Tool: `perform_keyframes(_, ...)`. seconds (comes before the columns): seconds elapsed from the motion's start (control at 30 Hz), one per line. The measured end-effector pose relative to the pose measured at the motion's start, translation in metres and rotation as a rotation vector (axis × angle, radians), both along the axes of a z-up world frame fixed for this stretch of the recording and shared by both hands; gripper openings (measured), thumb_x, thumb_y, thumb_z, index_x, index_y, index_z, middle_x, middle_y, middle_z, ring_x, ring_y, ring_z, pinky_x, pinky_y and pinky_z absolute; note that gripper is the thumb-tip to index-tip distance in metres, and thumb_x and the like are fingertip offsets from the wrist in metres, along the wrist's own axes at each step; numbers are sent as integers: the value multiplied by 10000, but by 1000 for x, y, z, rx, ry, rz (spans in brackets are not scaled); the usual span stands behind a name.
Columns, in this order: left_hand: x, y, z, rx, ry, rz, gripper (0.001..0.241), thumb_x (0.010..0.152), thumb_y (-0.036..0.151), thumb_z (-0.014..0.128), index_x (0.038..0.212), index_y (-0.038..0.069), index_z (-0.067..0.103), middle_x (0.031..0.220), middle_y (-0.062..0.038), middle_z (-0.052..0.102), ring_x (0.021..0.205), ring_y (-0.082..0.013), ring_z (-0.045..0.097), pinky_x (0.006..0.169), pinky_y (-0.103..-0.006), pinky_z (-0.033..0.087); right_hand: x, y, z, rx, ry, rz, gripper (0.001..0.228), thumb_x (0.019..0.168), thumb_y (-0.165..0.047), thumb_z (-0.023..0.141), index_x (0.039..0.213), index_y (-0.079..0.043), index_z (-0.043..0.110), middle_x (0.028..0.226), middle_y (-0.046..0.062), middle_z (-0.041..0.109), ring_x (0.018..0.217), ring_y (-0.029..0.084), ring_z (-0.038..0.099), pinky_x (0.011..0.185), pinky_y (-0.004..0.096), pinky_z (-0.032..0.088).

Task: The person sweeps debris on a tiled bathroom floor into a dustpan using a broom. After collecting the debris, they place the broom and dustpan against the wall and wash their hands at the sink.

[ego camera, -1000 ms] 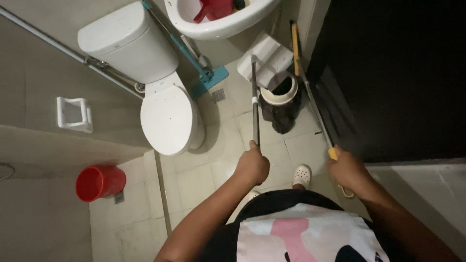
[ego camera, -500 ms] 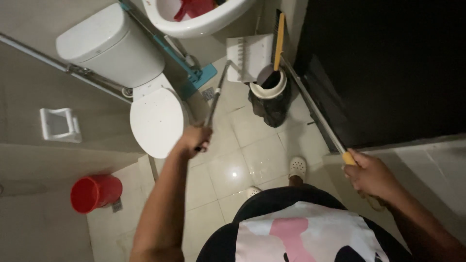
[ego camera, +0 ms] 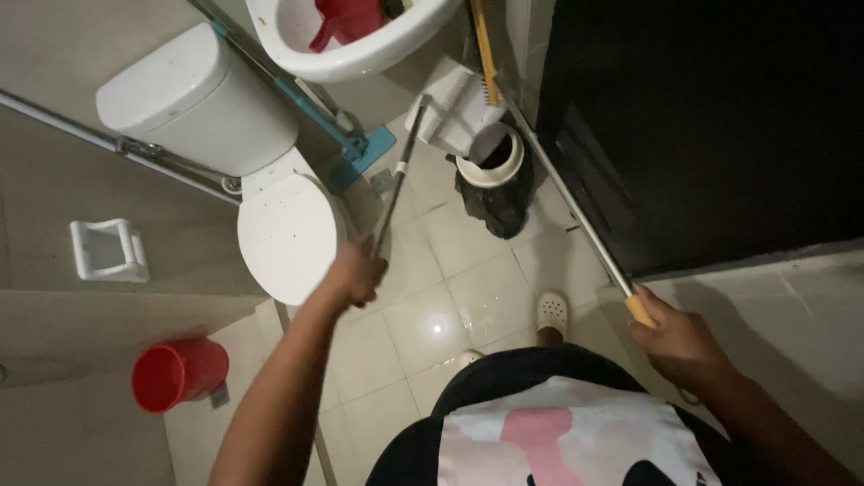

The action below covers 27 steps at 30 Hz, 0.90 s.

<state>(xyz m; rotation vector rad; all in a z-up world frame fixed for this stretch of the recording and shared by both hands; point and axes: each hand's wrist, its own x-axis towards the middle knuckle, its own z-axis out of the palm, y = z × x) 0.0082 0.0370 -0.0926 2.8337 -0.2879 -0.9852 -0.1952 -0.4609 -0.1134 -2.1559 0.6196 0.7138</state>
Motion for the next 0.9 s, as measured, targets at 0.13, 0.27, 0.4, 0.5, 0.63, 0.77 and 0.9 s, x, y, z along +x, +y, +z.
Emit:
perform_keyframes(0.13,-24,-37,3,84,-168,-314,449,741,119,714,1141,-2,549,1263,-144,485,673,-236,633,523,-317,556,-4,-4,-14,69,-208,36,768,878,-246,680,1572,-206,355,1059,119,700,684,122,674,645,318,533)
perform_keyframes(0.27,-52,-129,126,-49,113,477,737,951,122,494,1618,96,181,920,-277,741,726,-377,722,656,-477,594,18,13,38,48,50,-89,777,923,-249,623,1638,-286,322,967,168,736,636,209,632,612,387,551)
perform_keyframes(0.4,-81,-115,67,-30,-106,235,792,906,147,566,1607,73,204,966,-324,689,874,-448,681,801,-530,553,11,8,28,35,161,-100,779,940,-263,601,1660,-297,303,873,197,750,618,231,630,605,405,559)
perform_keyframes(0.5,-102,-121,40,98,46,224,854,910,60,494,1641,-11,58,956,-325,695,850,-444,710,773,-553,560,15,17,36,-6,210,-76,801,933,-257,619,1667,-309,303,881,181,745,642,231,638,627,394,563)
perform_keyframes(0.63,-86,-92,2,78,62,261,857,904,40,479,1641,8,42,958,-311,701,861,-441,716,768,-552,573,0,12,-6,22,188,-94,790,909,-243,641,1641,-284,348,891,161,737,662,215,630,647,368,563)
perform_keyframes(0.77,-71,-98,59,-193,-63,496,758,919,103,562,1601,84,232,842,-251,691,669,-362,650,601,-481,524,-2,14,1,78,-3,-44,751,875,-240,646,1587,-240,406,958,111,723,705,170,645,676,334,544)
perform_keyframes(0.9,-57,-67,51,-767,209,1100,521,925,86,538,1437,147,457,619,-45,475,415,-161,397,359,-342,313,16,24,29,49,140,-94,776,900,-239,618,1632,-308,368,921,142,741,646,214,642,645,367,558)
